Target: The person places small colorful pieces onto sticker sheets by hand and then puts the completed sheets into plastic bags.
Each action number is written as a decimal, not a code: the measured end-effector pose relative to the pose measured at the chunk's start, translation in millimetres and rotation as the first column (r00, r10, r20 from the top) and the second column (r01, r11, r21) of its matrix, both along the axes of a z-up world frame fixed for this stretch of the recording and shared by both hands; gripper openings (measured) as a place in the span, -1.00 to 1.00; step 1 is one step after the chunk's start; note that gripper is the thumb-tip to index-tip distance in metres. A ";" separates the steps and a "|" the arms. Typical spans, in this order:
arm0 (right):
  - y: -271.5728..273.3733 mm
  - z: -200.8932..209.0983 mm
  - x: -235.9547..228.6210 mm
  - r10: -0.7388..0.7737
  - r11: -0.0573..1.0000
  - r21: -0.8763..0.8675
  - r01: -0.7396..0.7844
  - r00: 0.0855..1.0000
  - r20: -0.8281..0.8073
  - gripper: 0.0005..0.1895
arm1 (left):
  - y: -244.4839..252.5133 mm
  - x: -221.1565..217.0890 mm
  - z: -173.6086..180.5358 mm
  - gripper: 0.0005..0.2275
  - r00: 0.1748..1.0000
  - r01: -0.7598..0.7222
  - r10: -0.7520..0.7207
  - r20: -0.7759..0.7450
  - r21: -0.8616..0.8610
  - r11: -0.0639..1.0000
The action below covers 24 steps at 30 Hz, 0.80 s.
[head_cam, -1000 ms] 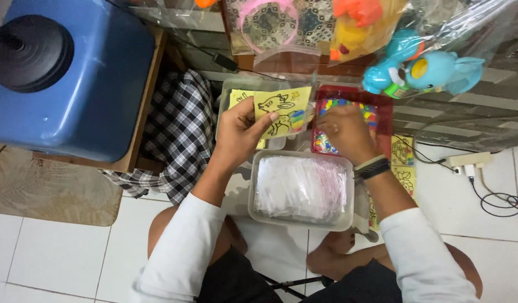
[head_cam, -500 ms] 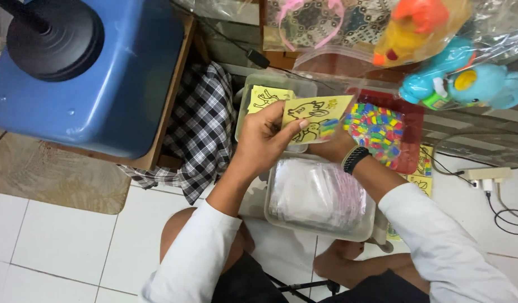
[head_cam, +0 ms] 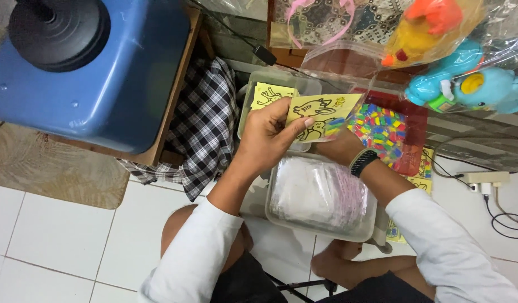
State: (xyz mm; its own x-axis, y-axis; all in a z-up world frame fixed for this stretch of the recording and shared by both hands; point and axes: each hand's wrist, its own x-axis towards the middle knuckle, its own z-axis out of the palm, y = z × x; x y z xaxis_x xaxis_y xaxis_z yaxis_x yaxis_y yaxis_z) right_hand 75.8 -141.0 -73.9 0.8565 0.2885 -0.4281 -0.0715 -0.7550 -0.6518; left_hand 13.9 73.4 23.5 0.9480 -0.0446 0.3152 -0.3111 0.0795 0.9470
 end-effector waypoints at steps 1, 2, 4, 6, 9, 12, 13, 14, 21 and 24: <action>-0.7 -9.3 1.5 -0.002 1.000 0.001 0.002 1.000 0.001 -0.29 | -0.4 -0.3 0.0 -0.90 1.000 0.002 -0.002 0.001 0.001 1.000; -1.4 -18.5 3.2 0.039 0.999 -0.031 -0.039 0.999 0.004 -0.33 | -0.8 -0.6 0.2 -0.90 1.000 0.001 -0.001 -0.001 0.000 1.000; -2.8 -34.1 10.5 0.076 0.995 -0.059 -0.075 0.997 0.011 -0.37 | 0.0 0.5 0.7 -0.89 1.000 0.002 -0.002 0.003 0.003 1.000; -7.3 -47.5 18.1 0.044 0.997 0.074 -0.032 0.985 -0.168 -0.26 | 0.1 -1.0 -0.5 -0.89 1.000 0.006 -0.006 -0.015 -0.001 1.000; -10.2 -71.1 24.7 0.196 0.976 0.110 -0.189 0.979 -0.053 -0.38 | 3.7 0.2 -6.6 -0.89 1.000 -0.010 0.010 -0.023 0.018 1.000; 0.7 -42.0 17.4 0.156 0.984 0.102 -0.149 0.986 -0.060 -0.37 | 3.4 -1.6 3.0 -0.89 1.000 -0.012 0.012 -0.016 0.018 1.000; -4.1 -55.8 19.0 0.158 0.983 0.101 -0.152 0.986 -0.054 -0.37 | 4.0 -1.2 -1.8 -0.89 1.000 -0.014 0.014 -0.011 0.018 1.000; -8.8 -69.5 20.8 0.383 0.921 -0.113 -0.374 0.921 0.076 -0.42 | 4.6 -0.7 -6.6 -0.89 1.000 -0.020 0.020 -0.014 0.026 0.999; -17.7 10.2 -8.1 0.553 0.704 -0.590 -0.395 0.827 0.106 -0.65 | 4.7 1.8 -8.0 -0.91 0.999 -0.034 0.034 -0.017 0.050 0.998; -52.3 53.7 -28.1 0.522 0.841 -0.438 -0.318 0.694 0.496 -0.79 | 0.1 -1.3 1.0 -0.92 0.999 -0.031 0.032 -0.009 0.084 0.996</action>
